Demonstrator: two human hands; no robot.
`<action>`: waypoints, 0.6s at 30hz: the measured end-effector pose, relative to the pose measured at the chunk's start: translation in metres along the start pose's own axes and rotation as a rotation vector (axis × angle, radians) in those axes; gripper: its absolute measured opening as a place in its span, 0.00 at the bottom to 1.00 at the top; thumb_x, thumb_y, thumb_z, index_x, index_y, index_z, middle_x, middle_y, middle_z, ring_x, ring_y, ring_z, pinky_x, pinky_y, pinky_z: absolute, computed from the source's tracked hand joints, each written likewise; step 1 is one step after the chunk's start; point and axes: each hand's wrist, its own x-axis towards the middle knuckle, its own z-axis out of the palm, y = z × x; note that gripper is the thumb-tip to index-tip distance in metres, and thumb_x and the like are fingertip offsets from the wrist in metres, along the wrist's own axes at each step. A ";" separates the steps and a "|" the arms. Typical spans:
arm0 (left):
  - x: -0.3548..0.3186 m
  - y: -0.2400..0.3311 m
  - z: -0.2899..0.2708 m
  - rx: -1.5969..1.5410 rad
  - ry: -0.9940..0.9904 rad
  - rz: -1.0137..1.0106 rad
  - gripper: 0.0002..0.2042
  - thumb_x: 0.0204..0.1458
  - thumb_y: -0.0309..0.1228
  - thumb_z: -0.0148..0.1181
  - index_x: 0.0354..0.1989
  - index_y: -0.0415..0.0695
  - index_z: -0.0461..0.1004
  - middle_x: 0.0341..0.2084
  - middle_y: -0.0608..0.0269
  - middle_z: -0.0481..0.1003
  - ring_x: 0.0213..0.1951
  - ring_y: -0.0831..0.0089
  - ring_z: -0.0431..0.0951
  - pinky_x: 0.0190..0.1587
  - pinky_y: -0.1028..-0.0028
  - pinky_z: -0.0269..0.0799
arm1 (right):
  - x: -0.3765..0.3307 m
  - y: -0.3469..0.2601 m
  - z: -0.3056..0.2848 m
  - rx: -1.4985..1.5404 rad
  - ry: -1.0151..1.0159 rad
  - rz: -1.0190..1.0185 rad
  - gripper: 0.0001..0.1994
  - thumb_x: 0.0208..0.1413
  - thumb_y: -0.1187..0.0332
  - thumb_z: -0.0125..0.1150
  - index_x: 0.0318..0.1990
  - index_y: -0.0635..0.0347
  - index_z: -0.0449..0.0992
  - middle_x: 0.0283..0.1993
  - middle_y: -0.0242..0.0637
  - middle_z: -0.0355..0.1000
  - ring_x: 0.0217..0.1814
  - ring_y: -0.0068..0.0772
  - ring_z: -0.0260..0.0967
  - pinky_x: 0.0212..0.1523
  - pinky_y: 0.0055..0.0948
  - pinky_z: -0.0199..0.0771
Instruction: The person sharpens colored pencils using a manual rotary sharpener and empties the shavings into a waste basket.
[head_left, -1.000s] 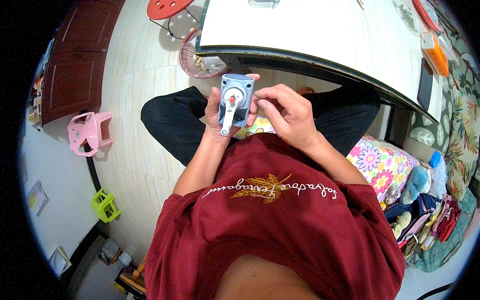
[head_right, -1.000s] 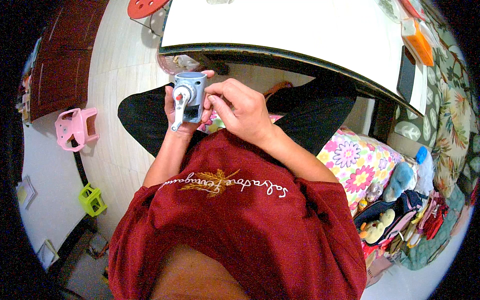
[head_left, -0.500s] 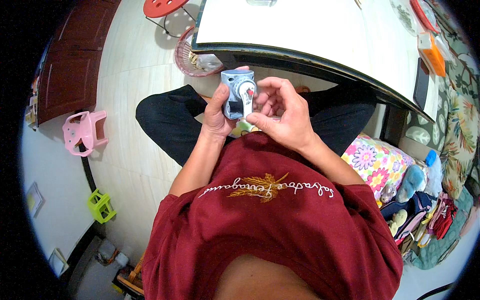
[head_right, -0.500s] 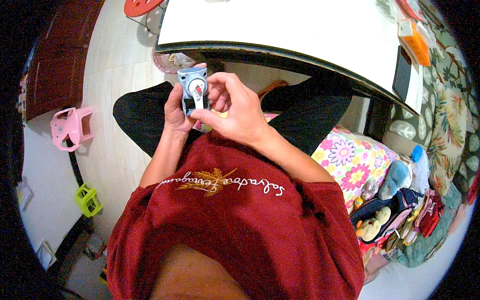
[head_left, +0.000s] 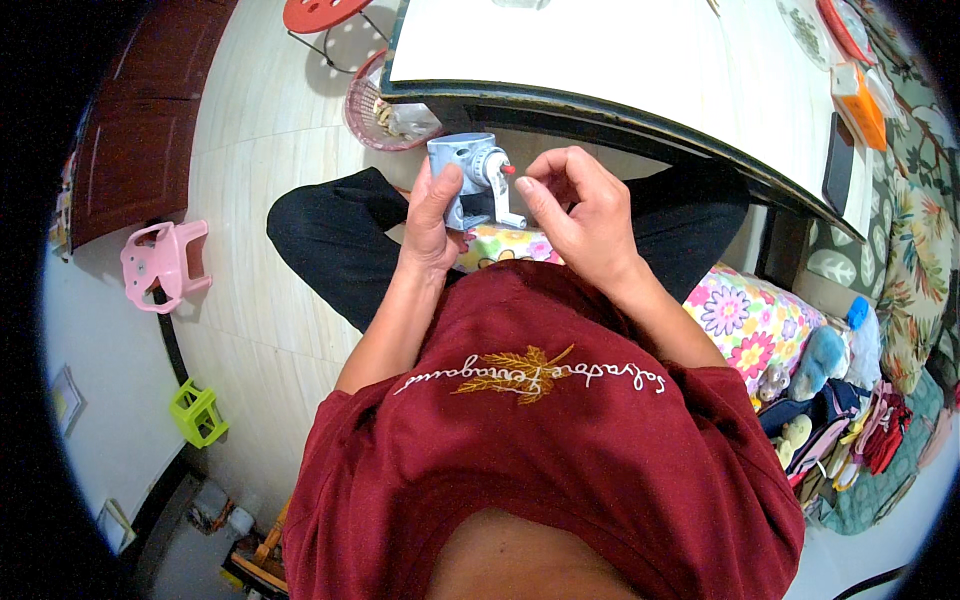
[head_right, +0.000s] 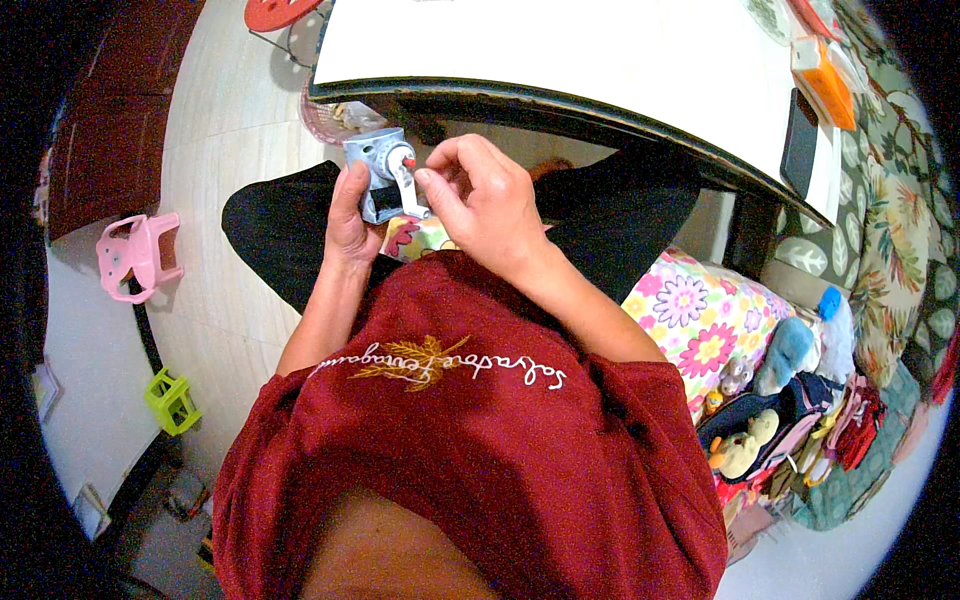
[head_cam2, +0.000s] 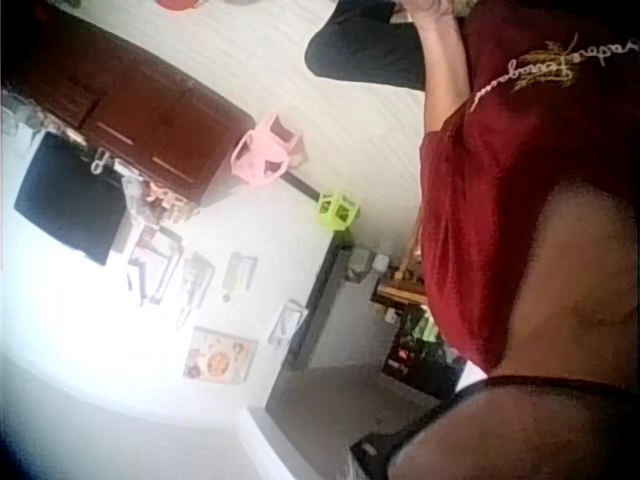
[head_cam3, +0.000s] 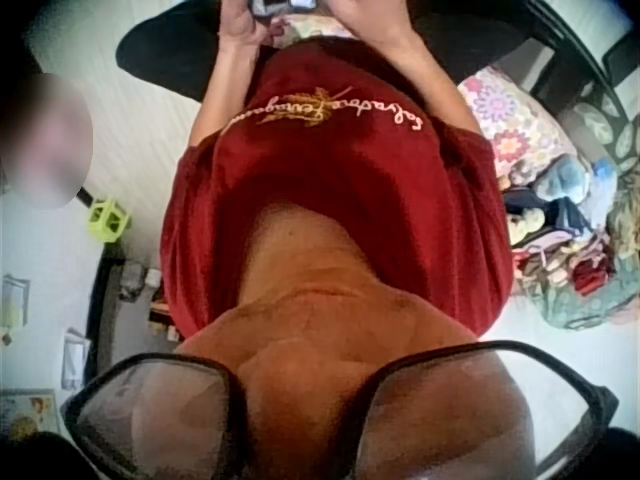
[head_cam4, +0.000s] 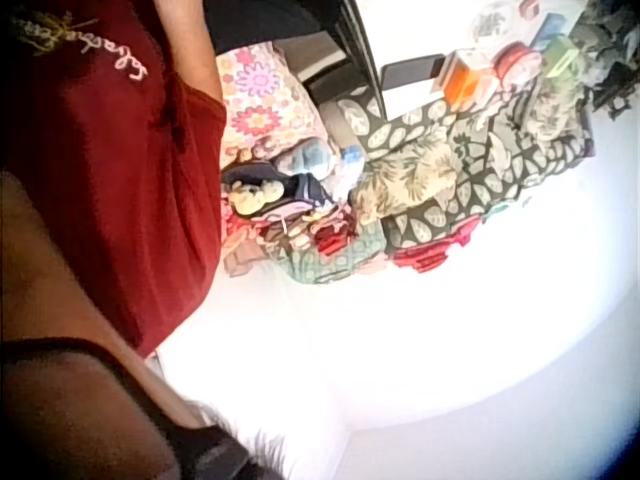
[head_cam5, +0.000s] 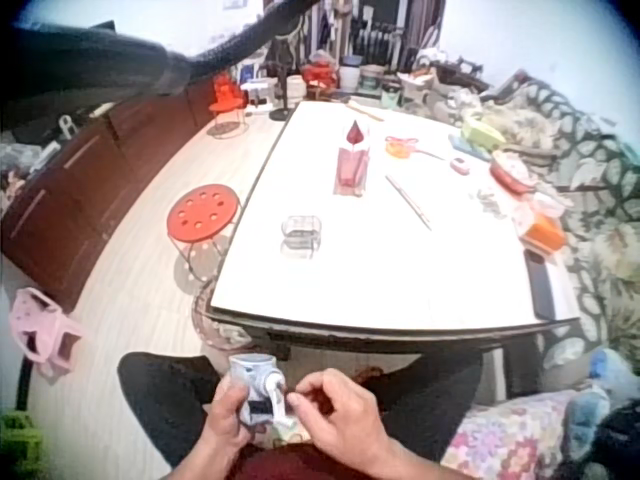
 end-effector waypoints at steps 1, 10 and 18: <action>0.000 0.001 0.002 0.039 -0.011 0.024 0.24 0.51 0.40 0.59 0.52 0.41 0.62 0.41 0.61 0.72 0.41 0.74 0.75 0.45 0.73 0.73 | 0.001 0.000 0.000 0.021 0.004 0.009 0.06 0.49 0.73 0.61 0.32 0.65 0.72 0.27 0.37 0.69 0.24 0.24 0.68 0.24 0.22 0.68; -0.003 0.008 0.013 0.216 0.003 0.133 0.29 0.46 0.41 0.64 0.52 0.38 0.61 0.41 0.57 0.71 0.42 0.73 0.74 0.47 0.74 0.71 | 0.004 0.004 0.004 0.017 0.014 -0.059 0.05 0.48 0.74 0.60 0.31 0.64 0.73 0.28 0.40 0.69 0.26 0.35 0.69 0.26 0.28 0.69; -0.003 0.012 0.016 0.304 -0.008 0.195 0.33 0.44 0.45 0.66 0.53 0.38 0.60 0.43 0.56 0.70 0.43 0.72 0.73 0.48 0.72 0.70 | 0.005 0.005 0.001 -0.026 0.011 -0.097 0.04 0.51 0.74 0.60 0.33 0.65 0.74 0.28 0.33 0.70 0.27 0.19 0.70 0.26 0.18 0.70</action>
